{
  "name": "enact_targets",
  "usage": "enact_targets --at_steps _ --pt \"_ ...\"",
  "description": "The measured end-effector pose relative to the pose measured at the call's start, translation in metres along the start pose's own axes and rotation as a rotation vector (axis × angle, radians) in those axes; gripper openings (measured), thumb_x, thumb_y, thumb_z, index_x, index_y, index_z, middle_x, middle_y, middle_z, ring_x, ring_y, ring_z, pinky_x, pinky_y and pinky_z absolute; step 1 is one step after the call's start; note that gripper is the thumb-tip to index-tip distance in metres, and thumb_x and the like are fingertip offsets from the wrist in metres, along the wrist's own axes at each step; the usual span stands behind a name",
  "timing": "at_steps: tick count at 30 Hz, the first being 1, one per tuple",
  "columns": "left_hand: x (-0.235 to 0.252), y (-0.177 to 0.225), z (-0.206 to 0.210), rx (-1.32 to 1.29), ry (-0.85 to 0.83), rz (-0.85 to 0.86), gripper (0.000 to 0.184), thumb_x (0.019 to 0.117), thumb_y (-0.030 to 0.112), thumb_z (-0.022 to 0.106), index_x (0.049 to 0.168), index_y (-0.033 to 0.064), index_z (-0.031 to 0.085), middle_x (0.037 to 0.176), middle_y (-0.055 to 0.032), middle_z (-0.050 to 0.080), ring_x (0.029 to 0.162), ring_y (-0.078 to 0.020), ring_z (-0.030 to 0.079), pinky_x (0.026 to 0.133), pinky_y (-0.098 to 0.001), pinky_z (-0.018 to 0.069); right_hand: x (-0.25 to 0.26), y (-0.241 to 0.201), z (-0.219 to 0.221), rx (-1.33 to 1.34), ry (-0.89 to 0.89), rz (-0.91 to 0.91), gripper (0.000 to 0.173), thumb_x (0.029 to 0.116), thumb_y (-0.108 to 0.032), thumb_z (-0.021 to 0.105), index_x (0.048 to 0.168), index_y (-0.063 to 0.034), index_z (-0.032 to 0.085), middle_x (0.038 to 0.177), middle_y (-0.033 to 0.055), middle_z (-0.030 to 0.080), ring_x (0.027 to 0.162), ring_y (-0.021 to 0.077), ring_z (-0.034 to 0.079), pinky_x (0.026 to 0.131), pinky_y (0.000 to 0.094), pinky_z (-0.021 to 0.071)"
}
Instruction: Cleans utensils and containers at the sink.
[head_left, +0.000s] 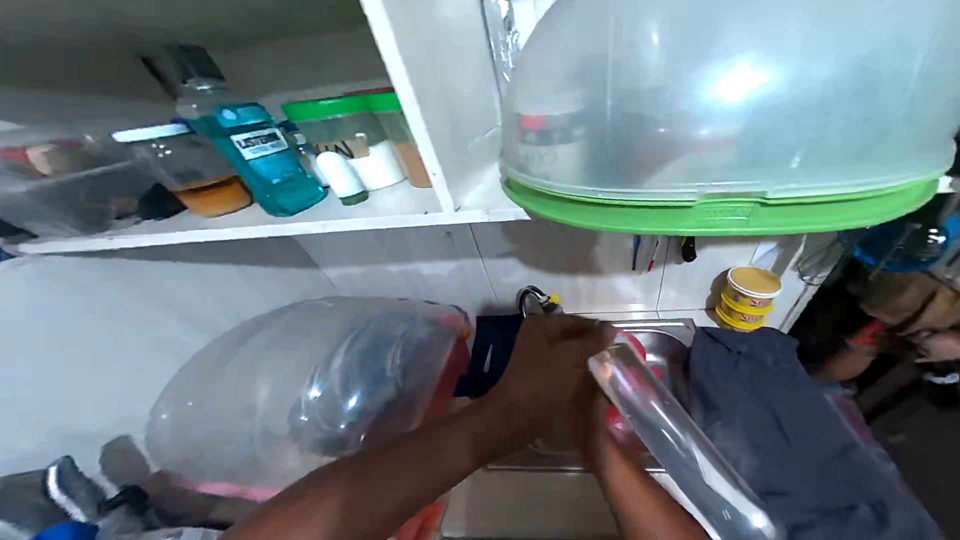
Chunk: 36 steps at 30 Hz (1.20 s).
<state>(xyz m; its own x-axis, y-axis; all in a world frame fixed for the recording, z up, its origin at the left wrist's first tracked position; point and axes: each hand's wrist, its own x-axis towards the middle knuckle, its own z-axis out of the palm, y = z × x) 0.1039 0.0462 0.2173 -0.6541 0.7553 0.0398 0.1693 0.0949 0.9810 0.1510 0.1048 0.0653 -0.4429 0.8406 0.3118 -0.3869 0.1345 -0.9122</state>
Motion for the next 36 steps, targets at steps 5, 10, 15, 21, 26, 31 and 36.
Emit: enact_targets --at_steps 5,10,15,21,26,31,36 --pt "0.022 -0.104 -0.041 0.190 0.063 -0.004 0.014 0.0943 0.020 0.074 0.096 0.0058 0.077 0.085 -0.0052 0.074 0.077 -0.0155 0.070 0.073 -0.0351 0.0591 -0.036 0.088 0.053 0.514 -0.184 0.296 0.024 0.1088 -0.016 0.044 0.108 -0.0021 0.063 0.083 0.0014 0.065 0.075 0.0072 0.064 0.075 0.0265 0.0574" --pt "0.047 -0.183 -0.063 0.321 0.114 -0.051 0.017 0.0916 0.030 0.077 0.092 0.0137 0.079 0.082 -0.0004 0.075 0.075 -0.0130 0.070 0.072 -0.0363 0.0599 -0.043 0.125 0.059 0.564 -0.258 0.612 0.037 0.1102 -0.034 0.043 0.096 -0.0060 0.063 0.068 0.0034 0.060 0.057 0.0137 0.059 0.056 0.0323 0.0555" --pt "0.074 -0.226 -0.074 0.343 0.066 -0.149 0.023 0.0890 0.036 0.078 0.091 0.0131 0.078 0.080 -0.0025 0.074 0.071 -0.0159 0.069 0.067 -0.0395 0.0596 -0.021 0.144 0.029 -0.142 -0.492 0.417 0.036 0.1080 -0.036 0.046 0.100 -0.0089 0.067 0.070 0.0032 0.060 0.056 0.0148 0.060 0.054 0.0351 0.0563" --pt "0.068 -0.235 -0.078 0.454 -0.069 -0.090 0.026 0.0930 0.041 0.072 0.090 0.0161 0.079 0.079 0.0023 0.074 0.073 -0.0112 0.069 0.071 -0.0357 0.0584 0.004 0.149 -0.010 -0.994 -0.603 -0.327 0.025 0.1014 -0.033 0.049 0.102 -0.0207 0.070 0.091 -0.0013 0.069 0.084 0.0170 0.070 0.071 0.0443 0.0604" --pt "0.060 -0.244 -0.078 0.240 -0.151 -0.076 0.017 0.0948 0.027 0.073 0.095 0.0100 0.079 0.090 -0.0029 0.076 0.085 -0.0146 0.072 0.083 -0.0353 0.0597 0.015 0.146 -0.026 -1.009 -0.697 -0.480 0.024 0.1006 -0.032 0.052 0.111 -0.0224 0.072 0.097 -0.0036 0.070 0.093 0.0142 0.068 0.086 0.0437 0.0572" --pt "0.064 -0.297 -0.059 0.027 -0.161 0.061 0.011 0.0948 0.017 0.071 0.101 0.0098 0.077 0.103 -0.0041 0.074 0.096 -0.0179 0.069 0.088 -0.0377 0.0590 0.034 0.171 -0.056 -0.652 -0.733 -0.014 0.025 0.1018 -0.031 0.053 0.089 -0.0183 0.070 0.075 -0.0047 0.065 0.069 0.0082 0.064 0.065 0.0348 0.0567" --pt "0.066 -0.350 -0.022 -0.179 -0.048 0.197 0.010 0.0931 0.012 0.073 0.100 0.0088 0.079 0.112 -0.0079 0.073 0.107 -0.0226 0.068 0.096 -0.0402 0.0577 0.039 0.193 -0.078 0.120 -0.507 0.927 0.025 0.1015 -0.037 0.056 0.093 -0.0152 0.064 0.059 -0.0056 0.044 0.044 0.0057 0.041 0.042 0.0233 0.0402"
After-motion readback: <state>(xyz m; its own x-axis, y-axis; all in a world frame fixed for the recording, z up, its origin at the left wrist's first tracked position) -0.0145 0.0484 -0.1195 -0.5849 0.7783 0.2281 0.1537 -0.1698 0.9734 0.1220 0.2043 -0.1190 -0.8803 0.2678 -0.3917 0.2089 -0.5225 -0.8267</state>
